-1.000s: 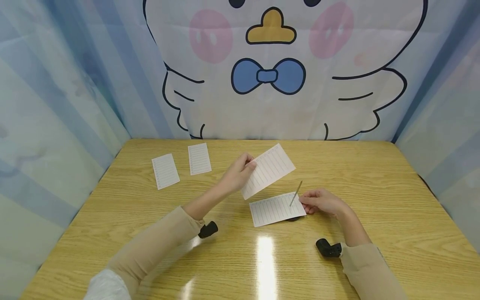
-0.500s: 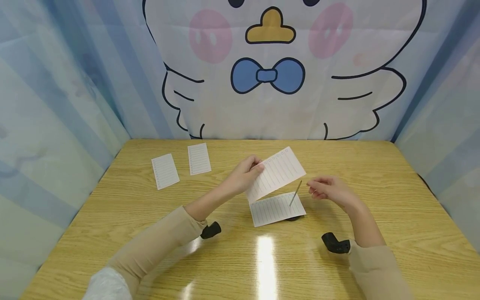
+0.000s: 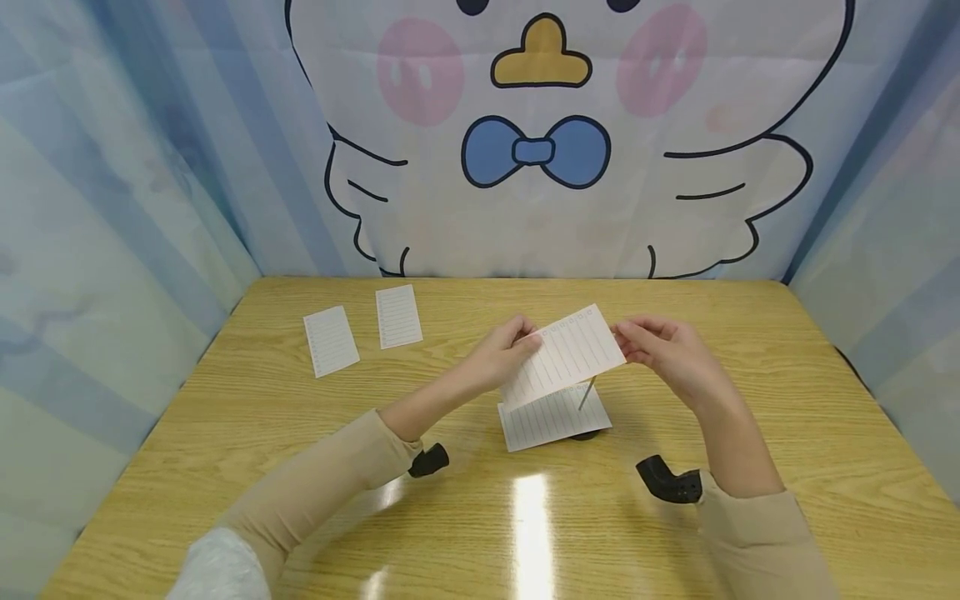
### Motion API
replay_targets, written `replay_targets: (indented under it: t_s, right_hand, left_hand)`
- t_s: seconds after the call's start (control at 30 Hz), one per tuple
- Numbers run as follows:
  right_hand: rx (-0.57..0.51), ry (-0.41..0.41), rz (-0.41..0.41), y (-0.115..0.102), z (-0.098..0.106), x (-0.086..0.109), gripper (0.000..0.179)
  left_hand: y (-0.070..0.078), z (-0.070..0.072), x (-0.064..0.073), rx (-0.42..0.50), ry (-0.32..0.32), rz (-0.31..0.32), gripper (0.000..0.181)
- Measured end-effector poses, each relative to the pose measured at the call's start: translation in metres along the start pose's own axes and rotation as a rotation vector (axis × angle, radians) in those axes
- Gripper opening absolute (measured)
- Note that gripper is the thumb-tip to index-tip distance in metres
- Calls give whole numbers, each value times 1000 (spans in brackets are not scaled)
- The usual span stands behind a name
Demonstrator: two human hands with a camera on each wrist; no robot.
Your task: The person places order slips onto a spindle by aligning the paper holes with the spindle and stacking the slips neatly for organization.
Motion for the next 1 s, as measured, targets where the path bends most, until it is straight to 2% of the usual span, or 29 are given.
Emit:
replay_targets:
  t_s: [0.1,0.4,0.57,0.7,0.8,1.0]
  right_hand:
    - [22,11,-2,-2,-2,0,10]
    - [201,67,-43,0,1,2,8]
    - [265,91,-62,3,5,1,9]
    - [299,113,-71,5,9,2,11]
    - [296,119,-67,6,11,3,10]
    - [212,115,-61,8,12,4,8]
  left_hand:
    - [-2,-3,0,0,-8,12,17]
    - [-5,-8,-2,-16,-18,10,18]
    - [-9,-7,-2,-32,-27,7,20]
    - [-17,-4,0,-2,-49,14,19]
    - [-22,-1,2,35,-66,15,18]
    - [-30,1,5,158,-124,13,19]
Point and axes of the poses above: each hand's wrist, its own x-axis away from the middle knuckle, its own z-axis out of the back of the hand, y = z × x, the point moved 9 cm from there along -x, towards the middle knuckle, and after that the axes turned 9 degrees about x, right-handed, at the moved point
